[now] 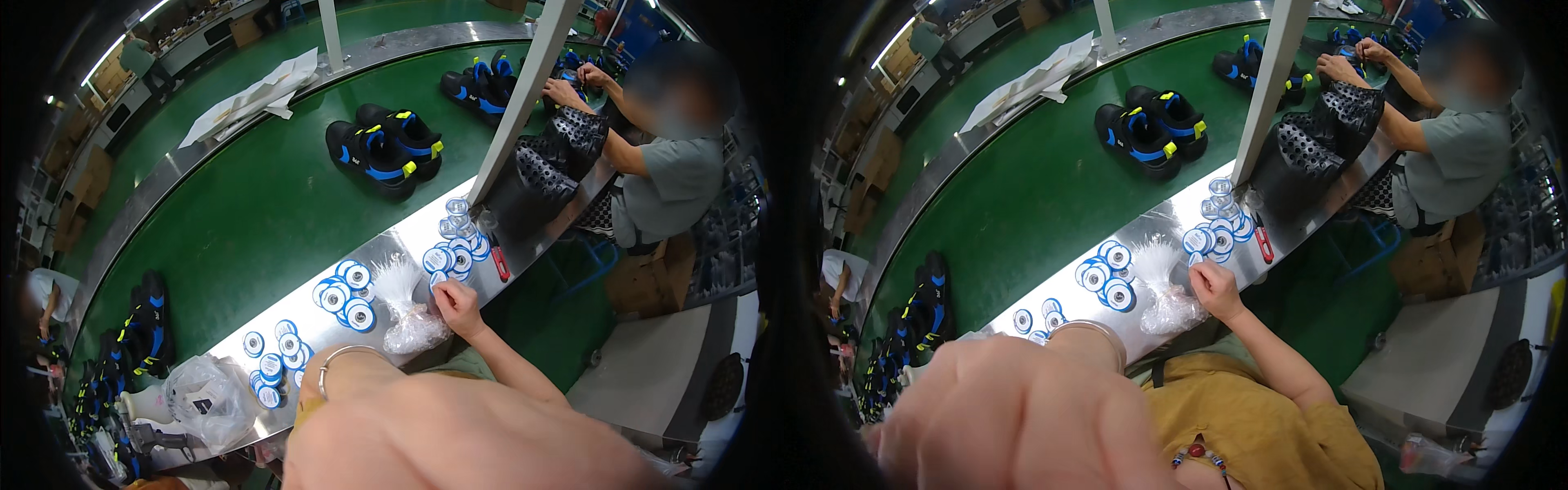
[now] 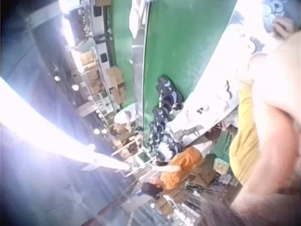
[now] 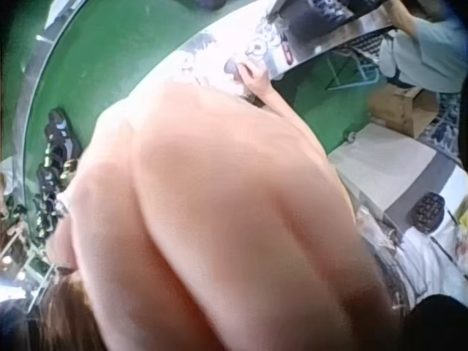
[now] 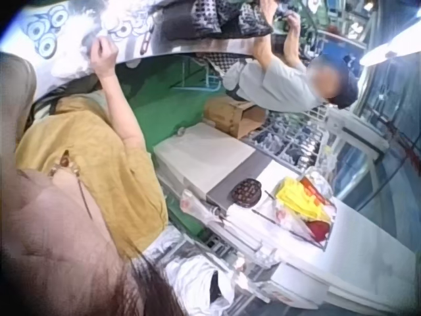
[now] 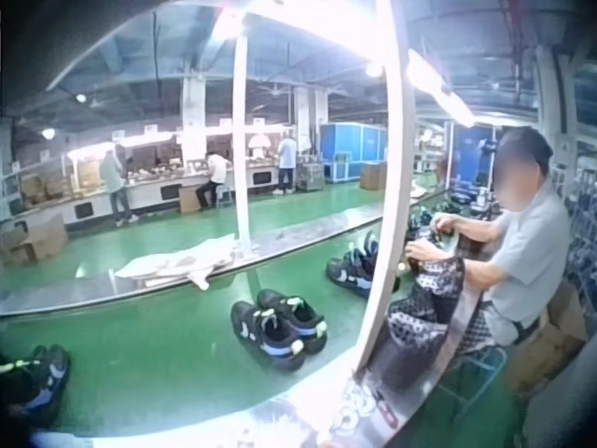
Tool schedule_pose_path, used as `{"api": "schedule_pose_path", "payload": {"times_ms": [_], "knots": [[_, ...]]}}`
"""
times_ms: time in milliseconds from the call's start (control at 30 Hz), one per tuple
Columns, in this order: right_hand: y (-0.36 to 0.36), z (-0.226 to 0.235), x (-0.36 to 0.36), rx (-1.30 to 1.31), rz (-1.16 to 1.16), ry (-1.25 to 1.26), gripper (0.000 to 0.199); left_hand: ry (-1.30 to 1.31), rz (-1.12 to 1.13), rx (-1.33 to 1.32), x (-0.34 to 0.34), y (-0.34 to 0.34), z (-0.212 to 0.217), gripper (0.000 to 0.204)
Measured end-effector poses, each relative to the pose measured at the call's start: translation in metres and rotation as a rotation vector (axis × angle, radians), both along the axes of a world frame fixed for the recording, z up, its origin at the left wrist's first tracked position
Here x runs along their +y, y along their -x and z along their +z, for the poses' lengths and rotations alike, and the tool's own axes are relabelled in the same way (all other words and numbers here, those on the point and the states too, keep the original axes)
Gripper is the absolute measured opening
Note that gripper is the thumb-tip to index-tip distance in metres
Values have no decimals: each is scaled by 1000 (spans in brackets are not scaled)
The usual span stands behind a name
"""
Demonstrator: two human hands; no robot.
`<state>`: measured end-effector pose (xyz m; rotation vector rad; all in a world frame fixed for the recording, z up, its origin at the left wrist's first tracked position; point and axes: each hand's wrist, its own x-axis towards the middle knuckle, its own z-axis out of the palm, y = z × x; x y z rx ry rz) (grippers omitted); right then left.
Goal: The person picks small circular labels from a tray and sticks them onto the heel area of black and blue shoes on a conveyor belt. The person repeats this for several shoes, placing each labeled shoe back on the belt.
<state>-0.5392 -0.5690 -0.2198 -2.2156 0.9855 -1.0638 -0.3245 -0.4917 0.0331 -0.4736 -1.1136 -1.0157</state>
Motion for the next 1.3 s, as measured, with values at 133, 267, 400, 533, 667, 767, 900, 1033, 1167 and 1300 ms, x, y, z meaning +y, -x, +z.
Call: {"api": "schedule_pose_path", "payload": {"times_ms": [133, 267, 400, 533, 667, 767, 900, 1033, 1167, 1300], "knots": [[2, 1, 0, -1, -6, 16, 3, 17, -126, -99, -9, 22, 1, 13], [0, 3, 1, -7, -1, -8, 4, 12, -126, -131, -12, 26, 1, 18], [-1, 7, 1, -2, 5, -5, 4, -8, -108, -154, -9, 22, 4, 22], [2, 4, 1, -4, -9, 0, 4, -22, -88, -184, -9, 16, 4, 27], [0, 5, 1, -2, -3, -14, 3, -55, 26, -188, -9, -7, 6, 31], [1, 6, -1, 7, 1, -26, 3, -164, 254, -111, -18, -37, -3, 35], [4, 8, 0, 6, 7, -36, 2, -587, 672, -45, -75, -57, -59, 36], [2, 10, 0, 16, 12, -68, 2, -1056, 747, -404, -138, -60, -132, 22], [3, 10, -1, 10, 6, -57, 2, -1189, 786, -733, -189, -39, -195, 29], [1, 13, -1, 21, 19, -61, 3, -1063, 1004, -1007, -236, -36, -261, 39]]}}
